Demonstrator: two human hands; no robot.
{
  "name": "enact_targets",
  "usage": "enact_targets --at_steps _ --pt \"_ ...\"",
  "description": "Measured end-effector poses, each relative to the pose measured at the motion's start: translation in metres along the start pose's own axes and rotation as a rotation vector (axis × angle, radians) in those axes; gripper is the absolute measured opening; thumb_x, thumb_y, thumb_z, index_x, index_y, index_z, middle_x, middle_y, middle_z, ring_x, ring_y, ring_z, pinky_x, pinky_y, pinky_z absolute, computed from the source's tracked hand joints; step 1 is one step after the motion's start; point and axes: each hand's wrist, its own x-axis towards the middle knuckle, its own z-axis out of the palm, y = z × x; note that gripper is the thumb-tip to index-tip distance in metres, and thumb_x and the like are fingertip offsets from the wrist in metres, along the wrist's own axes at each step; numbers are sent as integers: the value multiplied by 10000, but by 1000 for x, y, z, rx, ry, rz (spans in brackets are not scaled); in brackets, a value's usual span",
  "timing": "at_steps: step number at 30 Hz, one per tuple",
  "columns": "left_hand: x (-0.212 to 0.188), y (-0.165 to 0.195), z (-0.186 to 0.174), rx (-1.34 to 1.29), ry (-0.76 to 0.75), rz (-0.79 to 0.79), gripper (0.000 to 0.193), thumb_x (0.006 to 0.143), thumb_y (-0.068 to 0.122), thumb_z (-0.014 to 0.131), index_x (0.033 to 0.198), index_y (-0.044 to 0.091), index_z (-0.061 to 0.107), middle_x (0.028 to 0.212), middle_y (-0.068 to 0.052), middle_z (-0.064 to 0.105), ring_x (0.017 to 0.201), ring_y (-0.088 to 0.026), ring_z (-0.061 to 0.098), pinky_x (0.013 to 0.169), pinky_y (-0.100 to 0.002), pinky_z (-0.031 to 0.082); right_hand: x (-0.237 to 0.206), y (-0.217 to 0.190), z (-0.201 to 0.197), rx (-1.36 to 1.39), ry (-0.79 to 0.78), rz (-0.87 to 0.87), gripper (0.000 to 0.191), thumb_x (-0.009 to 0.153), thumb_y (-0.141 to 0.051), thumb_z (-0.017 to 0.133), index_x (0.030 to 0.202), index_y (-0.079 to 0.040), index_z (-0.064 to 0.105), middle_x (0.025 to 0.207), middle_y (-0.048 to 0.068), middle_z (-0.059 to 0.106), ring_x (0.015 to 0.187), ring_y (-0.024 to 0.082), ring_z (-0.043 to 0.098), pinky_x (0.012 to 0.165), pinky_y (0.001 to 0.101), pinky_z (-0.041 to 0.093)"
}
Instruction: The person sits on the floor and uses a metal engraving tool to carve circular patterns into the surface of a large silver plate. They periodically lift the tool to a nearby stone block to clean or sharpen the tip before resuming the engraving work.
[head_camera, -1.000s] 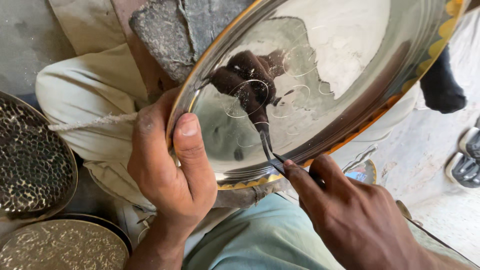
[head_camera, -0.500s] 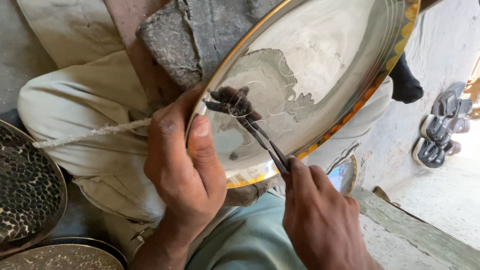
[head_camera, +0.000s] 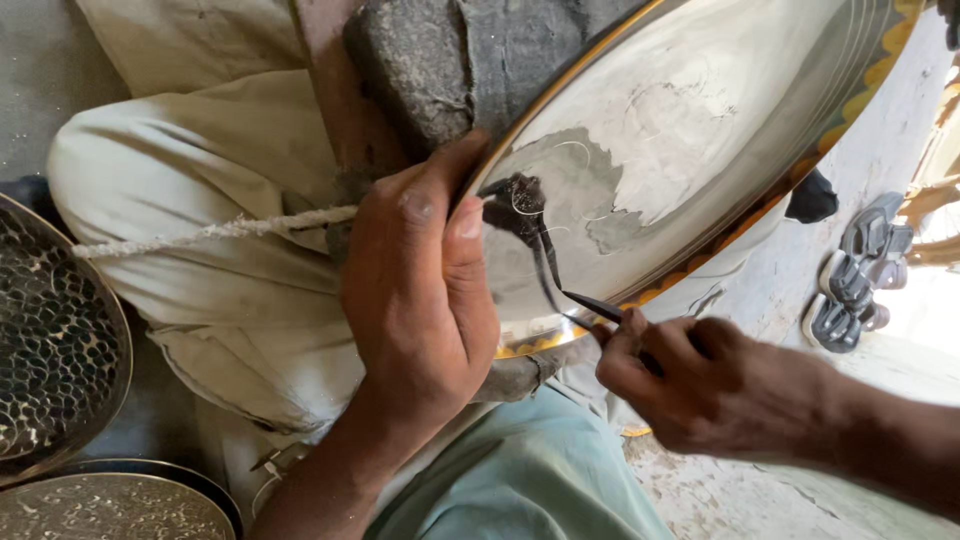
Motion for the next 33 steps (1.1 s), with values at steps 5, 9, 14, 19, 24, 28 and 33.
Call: enact_targets --at_steps 5,9,14,19,24,28,33 --pt "-1 1 2 5 18 -11 208 1205 108 479 1372 -3 533 1254 -137 641 1144 -261 647 997 -352 526 10 21 -1 72 -257 -333 156 820 -68 731 787 25 610 998 44 496 761 201 556 431 266 383" --pt "2 1 -1 -13 14 -20 227 1187 100 493 1380 -11 537 1237 -151 640 1118 -280 645 977 -363 525 10 15 -10 55 -212 -235 373 805 -157 696 1073 102 714 973 46 588 661 157 535 400 278 378" --pt "7 -1 -7 -29 1 7 263 1160 75 501 1399 -27 540 1272 -168 639 1117 -311 642 983 -393 519 -11 14 -36 423 -16 431 529 850 -144 702 1377 -132 672 1014 11 722 665 114 607 527 290 496" --pt "5 -2 -7 -28 -23 -2 251 1163 77 496 1381 -41 540 1311 -175 643 1120 -315 654 984 -393 521 -1 -38 -27 626 103 1087 515 807 -244 846 1306 -208 725 835 11 730 583 132 652 514 319 516" --pt "-2 -1 -2 14 -6 -41 245 1188 111 480 1365 -45 546 1312 -170 649 1148 -300 664 1011 -372 538 20 -86 -1 620 260 1246 477 815 -193 875 1268 -194 727 773 25 706 526 139 587 492 334 461" --pt "-9 -3 1 41 -17 -43 242 1241 147 452 1361 -46 534 1314 -154 648 1175 -266 661 1040 -343 537 25 -93 4 652 313 1263 506 833 -171 870 1312 -172 708 791 15 695 563 140 597 524 337 459" --pt "-18 -5 4 50 -2 -58 248 1268 160 432 1395 -29 528 1327 -131 655 1148 -219 650 1006 -306 524 24 -95 12 704 367 1251 517 855 -159 852 1344 -156 683 852 22 719 599 118 624 535 313 471"
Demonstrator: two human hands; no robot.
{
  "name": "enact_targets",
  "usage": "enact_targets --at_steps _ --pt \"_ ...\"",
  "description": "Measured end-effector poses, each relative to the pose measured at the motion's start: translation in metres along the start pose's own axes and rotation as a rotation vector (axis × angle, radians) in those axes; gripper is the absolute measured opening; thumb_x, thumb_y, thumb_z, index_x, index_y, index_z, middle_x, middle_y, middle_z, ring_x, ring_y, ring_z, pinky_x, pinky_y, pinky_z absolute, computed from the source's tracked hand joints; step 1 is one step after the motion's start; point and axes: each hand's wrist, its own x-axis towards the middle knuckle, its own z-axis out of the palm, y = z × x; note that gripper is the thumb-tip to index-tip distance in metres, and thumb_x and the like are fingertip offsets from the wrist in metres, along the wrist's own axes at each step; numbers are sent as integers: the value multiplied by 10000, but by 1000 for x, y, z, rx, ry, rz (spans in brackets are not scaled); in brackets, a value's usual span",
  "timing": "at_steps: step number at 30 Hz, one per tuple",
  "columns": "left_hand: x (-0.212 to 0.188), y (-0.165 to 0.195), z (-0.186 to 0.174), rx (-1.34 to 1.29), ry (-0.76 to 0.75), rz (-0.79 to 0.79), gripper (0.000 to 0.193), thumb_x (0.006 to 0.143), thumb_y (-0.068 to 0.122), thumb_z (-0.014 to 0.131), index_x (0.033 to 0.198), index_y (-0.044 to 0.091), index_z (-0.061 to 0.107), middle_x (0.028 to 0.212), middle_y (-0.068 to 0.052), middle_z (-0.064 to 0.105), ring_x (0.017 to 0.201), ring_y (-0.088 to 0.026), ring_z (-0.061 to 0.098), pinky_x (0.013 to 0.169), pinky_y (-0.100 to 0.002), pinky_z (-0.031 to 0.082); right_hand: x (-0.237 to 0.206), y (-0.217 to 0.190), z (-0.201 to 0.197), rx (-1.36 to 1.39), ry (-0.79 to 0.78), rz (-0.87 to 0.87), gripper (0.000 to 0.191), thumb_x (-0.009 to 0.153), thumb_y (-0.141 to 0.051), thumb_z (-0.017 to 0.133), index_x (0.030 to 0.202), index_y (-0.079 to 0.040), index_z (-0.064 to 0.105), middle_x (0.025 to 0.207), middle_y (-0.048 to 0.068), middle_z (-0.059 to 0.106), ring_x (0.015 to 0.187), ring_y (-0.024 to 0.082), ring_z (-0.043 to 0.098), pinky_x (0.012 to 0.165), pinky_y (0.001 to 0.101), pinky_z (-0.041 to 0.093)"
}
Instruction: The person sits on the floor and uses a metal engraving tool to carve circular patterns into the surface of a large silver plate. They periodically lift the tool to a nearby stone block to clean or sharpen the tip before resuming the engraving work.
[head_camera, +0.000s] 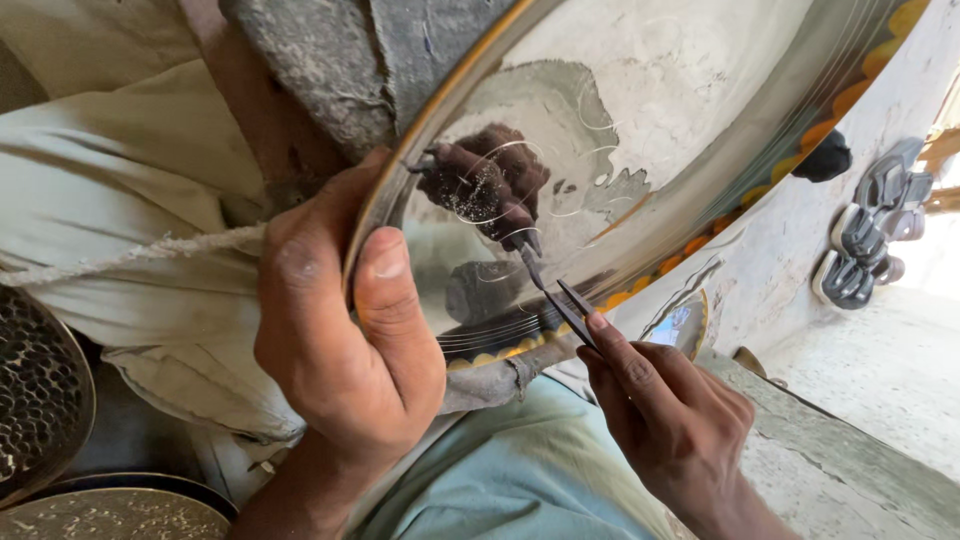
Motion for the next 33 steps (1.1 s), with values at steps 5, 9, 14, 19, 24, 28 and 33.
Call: enact_targets --at_steps 5,9,14,19,24,28,33 --pt "-4 -4 4 30 22 21 247 1271 161 432 1409 -23 523 1344 -116 653 1153 -196 637 1009 -291 517 -4 5 5 1 -20 3 525 848 -182 861 1341 -160 682 841 13 728 576 84 614 500 293 468" --pt "-6 -4 4 10 18 11 243 1279 158 434 1422 -22 514 1366 -115 649 1160 -182 626 1018 -280 513 -3 4 3 -18 -25 8 526 839 -183 867 1333 -155 689 823 23 714 570 97 608 501 305 470" --pt "-7 -4 4 4 14 -8 246 1281 157 437 1432 -21 517 1370 -113 647 1148 -173 624 1011 -271 514 0 1 1 -25 -17 -5 523 847 -173 869 1336 -150 688 832 27 707 591 119 617 521 318 472" --pt "-7 -6 3 16 5 7 244 1276 155 437 1427 -19 519 1362 -106 647 1133 -169 620 993 -267 511 1 0 2 -34 -22 7 519 848 -163 872 1334 -147 689 829 29 714 572 112 609 508 315 465" --pt "-7 -7 3 20 7 8 249 1280 163 439 1434 -17 517 1367 -102 649 1139 -163 619 994 -269 513 0 0 1 -23 -38 9 523 855 -166 863 1346 -143 681 843 36 723 592 109 630 513 306 469" --pt "-7 -8 3 19 3 8 257 1281 168 435 1438 -18 517 1367 -102 649 1140 -163 619 988 -264 517 -1 2 2 -29 -40 8 521 852 -175 862 1341 -148 684 844 33 729 590 106 631 512 303 470" --pt "-6 -8 3 30 1 22 255 1277 165 432 1426 -24 516 1365 -103 647 1157 -170 621 1003 -272 515 3 0 3 -45 -47 -2 533 848 -208 868 1345 -160 682 828 8 721 563 71 598 488 280 458"
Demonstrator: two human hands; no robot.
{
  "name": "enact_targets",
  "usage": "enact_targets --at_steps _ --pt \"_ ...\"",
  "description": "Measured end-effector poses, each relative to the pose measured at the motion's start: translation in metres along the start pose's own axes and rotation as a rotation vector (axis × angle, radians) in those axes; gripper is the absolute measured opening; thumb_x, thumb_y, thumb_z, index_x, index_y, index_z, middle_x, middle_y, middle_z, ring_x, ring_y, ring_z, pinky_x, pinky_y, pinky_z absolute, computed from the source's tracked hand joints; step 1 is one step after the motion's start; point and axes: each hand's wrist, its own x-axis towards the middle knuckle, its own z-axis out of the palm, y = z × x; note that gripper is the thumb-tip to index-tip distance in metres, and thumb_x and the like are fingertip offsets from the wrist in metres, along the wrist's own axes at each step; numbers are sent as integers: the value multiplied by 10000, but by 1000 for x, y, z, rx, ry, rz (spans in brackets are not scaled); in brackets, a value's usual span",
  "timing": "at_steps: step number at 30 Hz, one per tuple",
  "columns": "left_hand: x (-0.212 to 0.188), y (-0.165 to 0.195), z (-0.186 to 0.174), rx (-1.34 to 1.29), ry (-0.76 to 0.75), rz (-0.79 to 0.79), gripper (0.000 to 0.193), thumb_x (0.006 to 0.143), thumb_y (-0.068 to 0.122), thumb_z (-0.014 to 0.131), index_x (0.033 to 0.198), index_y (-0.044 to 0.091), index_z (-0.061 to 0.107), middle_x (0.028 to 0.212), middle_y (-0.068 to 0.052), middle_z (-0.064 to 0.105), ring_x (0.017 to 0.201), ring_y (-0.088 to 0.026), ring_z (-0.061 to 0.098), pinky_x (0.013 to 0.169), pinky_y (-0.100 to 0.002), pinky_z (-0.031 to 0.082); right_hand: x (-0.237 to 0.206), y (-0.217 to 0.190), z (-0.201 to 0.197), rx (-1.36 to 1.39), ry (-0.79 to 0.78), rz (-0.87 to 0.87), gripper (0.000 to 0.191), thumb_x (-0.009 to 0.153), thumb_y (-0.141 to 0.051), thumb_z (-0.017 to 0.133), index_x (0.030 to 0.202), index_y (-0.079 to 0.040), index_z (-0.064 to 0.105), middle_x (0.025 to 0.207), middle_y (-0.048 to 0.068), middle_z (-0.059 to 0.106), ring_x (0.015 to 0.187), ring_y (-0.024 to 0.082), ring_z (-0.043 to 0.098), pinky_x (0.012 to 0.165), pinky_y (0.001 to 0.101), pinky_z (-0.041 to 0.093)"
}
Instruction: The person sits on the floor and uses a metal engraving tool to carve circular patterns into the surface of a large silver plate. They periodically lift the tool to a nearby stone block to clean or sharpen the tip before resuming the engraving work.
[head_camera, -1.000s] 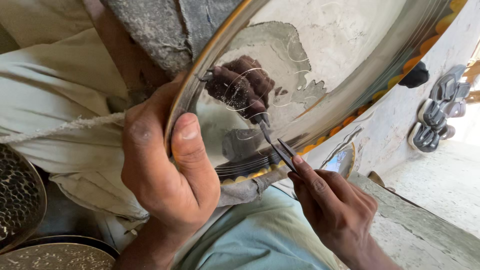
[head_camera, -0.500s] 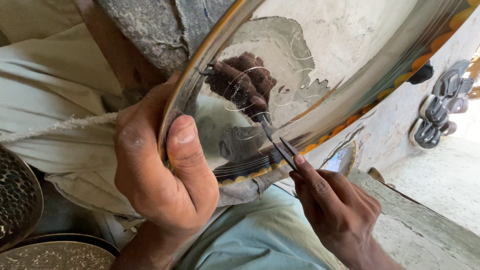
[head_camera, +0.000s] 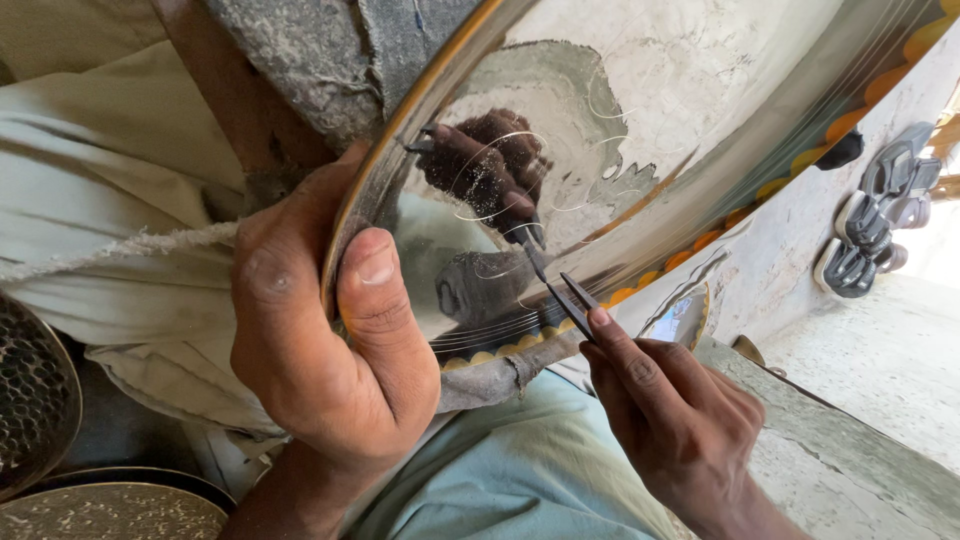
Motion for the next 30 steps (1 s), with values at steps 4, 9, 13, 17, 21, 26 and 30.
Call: enact_targets --at_steps 4,9,13,17,21,26,30 --pt "0 2 0 -7 6 -13 254 1277 160 429 1426 -25 519 1369 -104 647 1166 -174 623 1015 -276 516 8 2 -11 -123 -107 -93 504 872 -199 813 1354 -173 668 701 -29 677 440 67 500 383 285 399" --pt "0 3 0 -6 3 -5 253 1275 155 426 1420 -31 518 1367 -118 650 1166 -201 629 1019 -293 514 23 28 -30 -333 -254 -445 557 935 -202 683 1471 -199 533 640 -43 601 456 87 515 361 271 433" --pt "3 3 -1 -3 7 8 249 1268 148 427 1404 -40 518 1356 -136 655 1150 -228 638 1006 -310 521 29 34 -36 -323 -408 -406 648 915 -212 658 1524 -179 438 638 -7 578 442 125 524 359 308 466" --pt "9 4 -4 -26 -19 28 249 1248 135 451 1374 -70 516 1330 -164 655 1148 -269 666 976 -345 528 30 -2 -27 -299 -467 -82 642 938 -342 632 1526 -162 445 702 73 590 398 174 544 305 356 440" --pt "19 4 -6 -65 -15 44 263 1175 97 488 1344 -97 545 1279 -193 676 1095 -312 691 932 -383 558 40 -49 -20 -225 -496 309 616 914 -355 582 1458 -87 477 690 166 625 414 325 602 303 459 460" --pt "30 1 -8 -101 -36 106 255 1124 62 502 1303 -113 549 1246 -222 684 1077 -335 692 914 -420 561 86 -61 -34 -189 -1040 593 304 1046 -306 430 1212 -61 498 558 133 651 453 318 644 462 480 485" --pt "32 4 -12 -107 -55 92 259 1112 46 510 1310 -117 548 1250 -223 663 1084 -332 681 929 -430 554 117 -55 -50 -169 -1107 416 220 1002 -211 420 966 -27 533 529 166 635 461 328 651 465 486 491"
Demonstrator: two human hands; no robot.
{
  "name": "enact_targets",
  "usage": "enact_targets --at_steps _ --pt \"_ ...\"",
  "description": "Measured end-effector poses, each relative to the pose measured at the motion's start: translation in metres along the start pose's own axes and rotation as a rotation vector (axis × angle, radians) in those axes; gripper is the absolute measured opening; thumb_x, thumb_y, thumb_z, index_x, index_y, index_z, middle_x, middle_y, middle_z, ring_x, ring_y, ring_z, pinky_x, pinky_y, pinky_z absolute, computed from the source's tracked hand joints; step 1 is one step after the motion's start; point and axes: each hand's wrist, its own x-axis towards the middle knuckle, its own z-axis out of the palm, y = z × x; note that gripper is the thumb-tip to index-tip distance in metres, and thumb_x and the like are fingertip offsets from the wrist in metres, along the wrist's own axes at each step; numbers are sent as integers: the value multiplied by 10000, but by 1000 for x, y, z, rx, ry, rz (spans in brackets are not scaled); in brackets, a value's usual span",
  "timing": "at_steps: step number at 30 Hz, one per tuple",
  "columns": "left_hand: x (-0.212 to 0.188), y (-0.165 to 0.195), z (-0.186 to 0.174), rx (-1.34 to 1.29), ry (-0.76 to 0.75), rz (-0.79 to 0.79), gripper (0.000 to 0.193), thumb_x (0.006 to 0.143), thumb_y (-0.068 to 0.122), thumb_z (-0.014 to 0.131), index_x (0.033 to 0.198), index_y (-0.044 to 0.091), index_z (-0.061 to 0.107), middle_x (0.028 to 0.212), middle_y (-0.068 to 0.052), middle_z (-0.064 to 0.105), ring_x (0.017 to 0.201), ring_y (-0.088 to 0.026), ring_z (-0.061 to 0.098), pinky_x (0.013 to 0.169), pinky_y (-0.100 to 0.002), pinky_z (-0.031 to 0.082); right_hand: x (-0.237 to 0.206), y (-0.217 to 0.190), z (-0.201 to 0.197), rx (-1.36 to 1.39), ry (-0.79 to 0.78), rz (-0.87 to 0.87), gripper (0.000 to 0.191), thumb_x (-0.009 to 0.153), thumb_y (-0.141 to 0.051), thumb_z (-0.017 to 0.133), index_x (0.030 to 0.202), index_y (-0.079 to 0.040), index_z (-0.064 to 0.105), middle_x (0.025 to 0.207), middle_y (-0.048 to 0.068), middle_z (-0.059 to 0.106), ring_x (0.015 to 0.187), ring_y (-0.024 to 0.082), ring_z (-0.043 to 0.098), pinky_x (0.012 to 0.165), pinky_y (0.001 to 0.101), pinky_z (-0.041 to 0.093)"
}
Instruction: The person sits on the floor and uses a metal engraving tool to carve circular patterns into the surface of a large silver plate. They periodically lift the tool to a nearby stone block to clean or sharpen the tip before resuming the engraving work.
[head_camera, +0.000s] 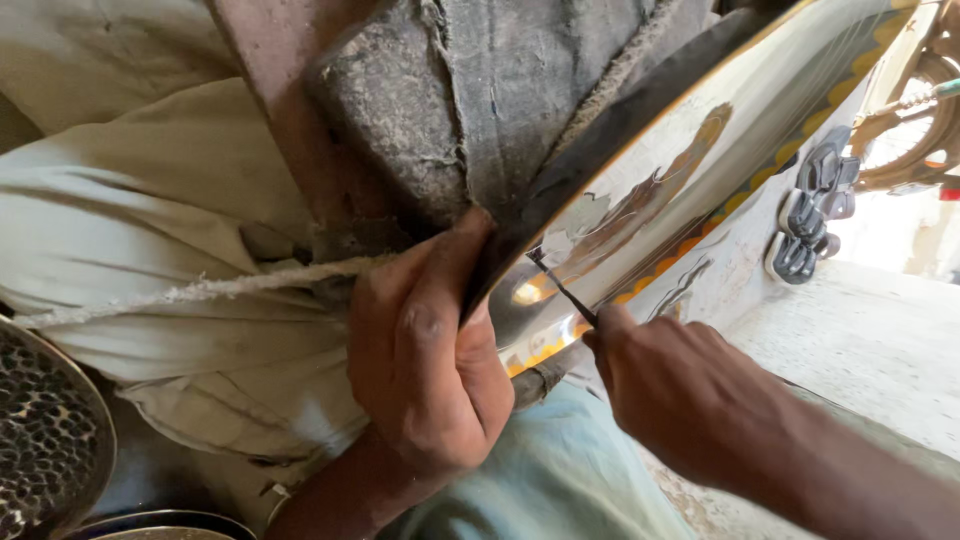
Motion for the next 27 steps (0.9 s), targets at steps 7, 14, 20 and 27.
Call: enact_targets --at_steps 7,14,20,27 --pt "-4 5 2 28 13 -50 265 1139 58 516 1357 -89 549 1280 -187 658 1134 -324 672 939 -401 550 5 35 -10 80 -71 -93 299 1031 -378 528 1167 -137 642 733 88 747 587 229 681 567 382 522" --pt "-7 0 5 43 44 -49 252 1153 84 527 1352 -68 552 1279 -178 661 1137 -323 673 942 -390 551 -3 82 24 127 506 -371 517 922 -361 645 1415 -212 604 896 38 754 568 185 657 490 365 536" --pt "-17 0 11 51 52 -81 243 1219 119 493 1399 -38 539 1306 -151 661 1156 -251 691 1001 -327 580 7 85 49 -158 573 -347 523 870 -407 686 1382 -327 624 652 -27 652 465 154 555 408 351 448" --pt "-28 -4 13 114 43 -82 224 1258 134 446 1397 -30 508 1370 -135 651 1181 -217 652 1018 -299 542 17 82 49 -256 779 -547 470 863 -428 715 1303 -264 700 517 -30 541 423 132 479 385 339 394"
